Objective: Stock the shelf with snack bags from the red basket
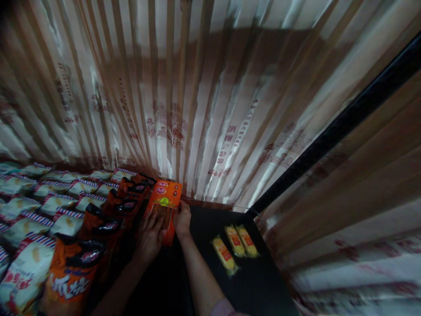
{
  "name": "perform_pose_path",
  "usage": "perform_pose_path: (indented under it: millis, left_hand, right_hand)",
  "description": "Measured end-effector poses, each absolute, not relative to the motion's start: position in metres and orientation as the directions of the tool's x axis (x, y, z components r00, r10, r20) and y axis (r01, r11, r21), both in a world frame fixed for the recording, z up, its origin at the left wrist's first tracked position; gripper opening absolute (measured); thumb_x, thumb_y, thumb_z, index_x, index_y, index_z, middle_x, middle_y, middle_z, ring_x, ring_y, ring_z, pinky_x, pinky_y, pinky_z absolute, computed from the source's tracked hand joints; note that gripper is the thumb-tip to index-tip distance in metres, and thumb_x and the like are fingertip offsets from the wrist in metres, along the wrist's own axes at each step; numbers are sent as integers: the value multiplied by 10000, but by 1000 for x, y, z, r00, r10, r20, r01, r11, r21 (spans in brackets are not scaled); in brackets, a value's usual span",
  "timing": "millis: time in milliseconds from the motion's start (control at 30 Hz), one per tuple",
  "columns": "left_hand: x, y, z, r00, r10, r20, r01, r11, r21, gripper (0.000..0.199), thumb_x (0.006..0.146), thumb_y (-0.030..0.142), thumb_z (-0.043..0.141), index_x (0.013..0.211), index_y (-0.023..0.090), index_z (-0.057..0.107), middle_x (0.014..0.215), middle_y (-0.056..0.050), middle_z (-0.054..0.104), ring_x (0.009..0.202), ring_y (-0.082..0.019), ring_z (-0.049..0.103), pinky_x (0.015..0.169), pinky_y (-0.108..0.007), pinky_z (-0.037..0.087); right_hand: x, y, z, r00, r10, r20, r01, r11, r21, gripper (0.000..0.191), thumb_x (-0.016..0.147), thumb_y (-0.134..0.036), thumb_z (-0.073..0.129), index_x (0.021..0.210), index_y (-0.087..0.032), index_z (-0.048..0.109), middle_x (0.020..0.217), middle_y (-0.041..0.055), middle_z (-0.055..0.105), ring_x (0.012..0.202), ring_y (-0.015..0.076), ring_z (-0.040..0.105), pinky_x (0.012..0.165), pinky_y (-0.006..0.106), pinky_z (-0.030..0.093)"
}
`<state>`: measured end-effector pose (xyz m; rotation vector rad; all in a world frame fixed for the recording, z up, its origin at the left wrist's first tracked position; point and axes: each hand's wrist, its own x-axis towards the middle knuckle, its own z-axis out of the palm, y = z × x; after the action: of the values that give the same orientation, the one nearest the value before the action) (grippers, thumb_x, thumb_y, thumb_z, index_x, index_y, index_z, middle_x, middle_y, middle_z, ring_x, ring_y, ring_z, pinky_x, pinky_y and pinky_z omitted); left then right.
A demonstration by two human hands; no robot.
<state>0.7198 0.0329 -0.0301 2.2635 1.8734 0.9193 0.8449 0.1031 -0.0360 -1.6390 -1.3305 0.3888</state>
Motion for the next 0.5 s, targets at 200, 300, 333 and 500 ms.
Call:
perform_pose_path:
  millis: [200,300,333,500]
  left_hand:
    - [720,32,-31,76,906,416,871,-263,414,373,798,190,453,1135,145,606,1315,-124,490,1285,-284,331,1040,-433,330]
    - [720,31,-32,75,895,440,871,-274,407,369,804,203,448,1135,152,605,1325,-122,479,1284,-282,332,1033,-444,335]
    - [720,31,-33,74,891,448,873,-275,404,369,804,208,451,1137,157,603,1325,-120,480,1282,-282,336,1028,-449,340]
    - [720,32,-33,68,888,454,890,-260,375,357,801,193,450,1117,176,615,1294,-103,515,1271,-269,358,1018,-429,359]
  right_hand:
    - [844,103,-36,346,874,342,606,70,-792,325,706,-113,447,966,-140,640,908,84,652,813,180,605,769,298,483]
    - [842,102,-36,346,865,363,625,76,-777,338,705,-104,444,981,-139,635,913,83,641,836,181,596,800,299,473]
    - [842,101,-36,342,863,373,635,81,-768,337,708,-103,441,982,-138,634,913,86,636,843,182,591,810,301,469]
    - [837,99,-36,364,843,395,663,63,-746,301,732,-117,426,945,-130,639,954,119,588,864,201,561,828,314,457]
